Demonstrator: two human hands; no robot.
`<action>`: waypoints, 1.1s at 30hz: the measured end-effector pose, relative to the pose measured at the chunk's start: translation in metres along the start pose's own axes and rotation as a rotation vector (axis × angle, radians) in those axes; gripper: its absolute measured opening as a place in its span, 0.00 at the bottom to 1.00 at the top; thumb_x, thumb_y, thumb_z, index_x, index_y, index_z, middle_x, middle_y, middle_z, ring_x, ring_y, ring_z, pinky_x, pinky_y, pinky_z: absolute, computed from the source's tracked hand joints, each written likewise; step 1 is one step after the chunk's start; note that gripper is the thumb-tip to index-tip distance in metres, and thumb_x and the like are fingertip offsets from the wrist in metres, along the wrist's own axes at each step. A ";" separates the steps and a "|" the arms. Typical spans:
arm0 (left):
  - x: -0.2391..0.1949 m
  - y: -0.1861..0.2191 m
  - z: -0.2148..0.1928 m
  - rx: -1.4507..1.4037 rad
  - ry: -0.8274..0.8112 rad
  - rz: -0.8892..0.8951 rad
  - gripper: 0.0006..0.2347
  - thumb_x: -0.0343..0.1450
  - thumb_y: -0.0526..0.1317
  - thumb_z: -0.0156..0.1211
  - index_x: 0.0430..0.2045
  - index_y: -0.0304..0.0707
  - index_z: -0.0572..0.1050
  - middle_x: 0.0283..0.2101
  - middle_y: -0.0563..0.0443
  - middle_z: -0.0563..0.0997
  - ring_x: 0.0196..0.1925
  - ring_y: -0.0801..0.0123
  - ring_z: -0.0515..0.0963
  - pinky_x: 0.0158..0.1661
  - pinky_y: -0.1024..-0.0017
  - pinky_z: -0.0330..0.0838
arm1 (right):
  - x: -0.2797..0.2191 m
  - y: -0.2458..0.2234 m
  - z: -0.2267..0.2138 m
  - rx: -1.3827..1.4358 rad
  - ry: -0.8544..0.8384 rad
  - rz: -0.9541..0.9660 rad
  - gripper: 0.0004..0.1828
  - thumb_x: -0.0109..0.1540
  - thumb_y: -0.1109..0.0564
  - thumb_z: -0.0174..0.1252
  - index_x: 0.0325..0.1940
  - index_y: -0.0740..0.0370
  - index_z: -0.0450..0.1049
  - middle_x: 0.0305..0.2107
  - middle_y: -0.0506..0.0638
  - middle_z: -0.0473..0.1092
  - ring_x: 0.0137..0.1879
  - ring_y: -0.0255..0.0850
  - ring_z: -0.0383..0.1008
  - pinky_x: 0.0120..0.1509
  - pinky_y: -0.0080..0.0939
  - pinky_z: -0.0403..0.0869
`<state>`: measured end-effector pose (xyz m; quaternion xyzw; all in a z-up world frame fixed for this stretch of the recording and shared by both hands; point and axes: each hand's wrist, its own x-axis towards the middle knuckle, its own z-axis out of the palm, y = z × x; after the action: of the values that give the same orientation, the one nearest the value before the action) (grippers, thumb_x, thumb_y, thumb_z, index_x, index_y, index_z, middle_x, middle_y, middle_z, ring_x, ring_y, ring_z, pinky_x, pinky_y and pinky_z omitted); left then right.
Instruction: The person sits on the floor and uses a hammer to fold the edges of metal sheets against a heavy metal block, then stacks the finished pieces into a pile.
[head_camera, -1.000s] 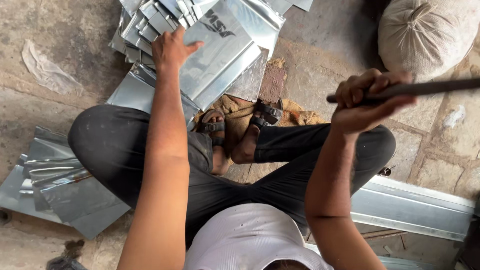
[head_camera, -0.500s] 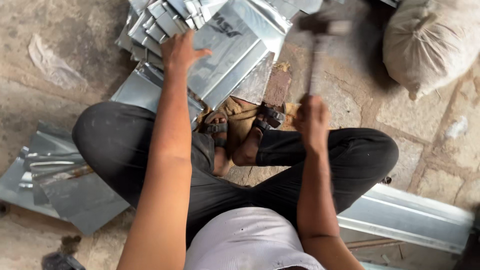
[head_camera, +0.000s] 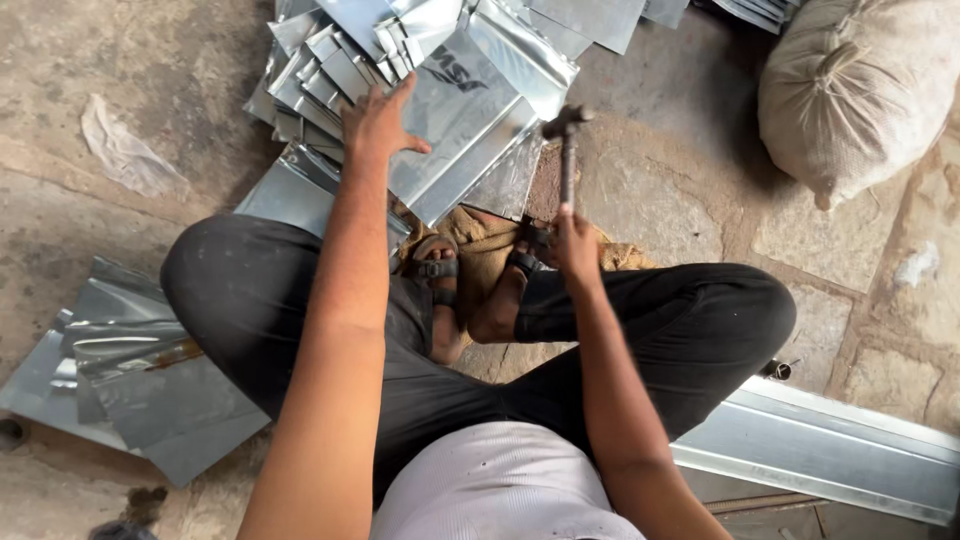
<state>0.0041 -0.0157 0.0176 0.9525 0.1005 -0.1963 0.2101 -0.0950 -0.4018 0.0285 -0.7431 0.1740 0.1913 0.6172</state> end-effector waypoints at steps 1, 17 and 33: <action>-0.005 0.005 0.000 -0.008 -0.039 -0.005 0.59 0.49 0.64 0.79 0.76 0.72 0.46 0.73 0.34 0.60 0.71 0.39 0.64 0.68 0.31 0.48 | -0.011 -0.006 -0.009 0.126 -0.059 0.030 0.24 0.72 0.39 0.48 0.39 0.63 0.67 0.18 0.42 0.59 0.18 0.30 0.55 0.19 0.32 0.56; -0.050 0.077 0.078 0.205 0.238 0.256 0.23 0.79 0.61 0.30 0.73 0.78 0.48 0.80 0.58 0.43 0.80 0.50 0.47 0.74 0.37 0.32 | 0.014 0.040 -0.005 0.095 -0.061 -0.009 0.11 0.68 0.53 0.52 0.43 0.64 0.65 0.20 0.45 0.63 0.19 0.33 0.63 0.20 0.36 0.64; -0.065 0.092 0.065 0.216 0.065 0.191 0.25 0.79 0.62 0.27 0.73 0.81 0.39 0.80 0.51 0.33 0.82 0.48 0.34 0.69 0.31 0.20 | -0.016 -0.045 -0.013 0.409 0.034 -0.795 0.23 0.73 0.34 0.47 0.39 0.53 0.60 0.22 0.43 0.60 0.21 0.29 0.57 0.20 0.35 0.60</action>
<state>-0.0510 -0.1334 0.0235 0.9806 -0.0055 -0.1539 0.1209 -0.0855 -0.4061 0.0764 -0.6178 -0.0810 -0.1115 0.7742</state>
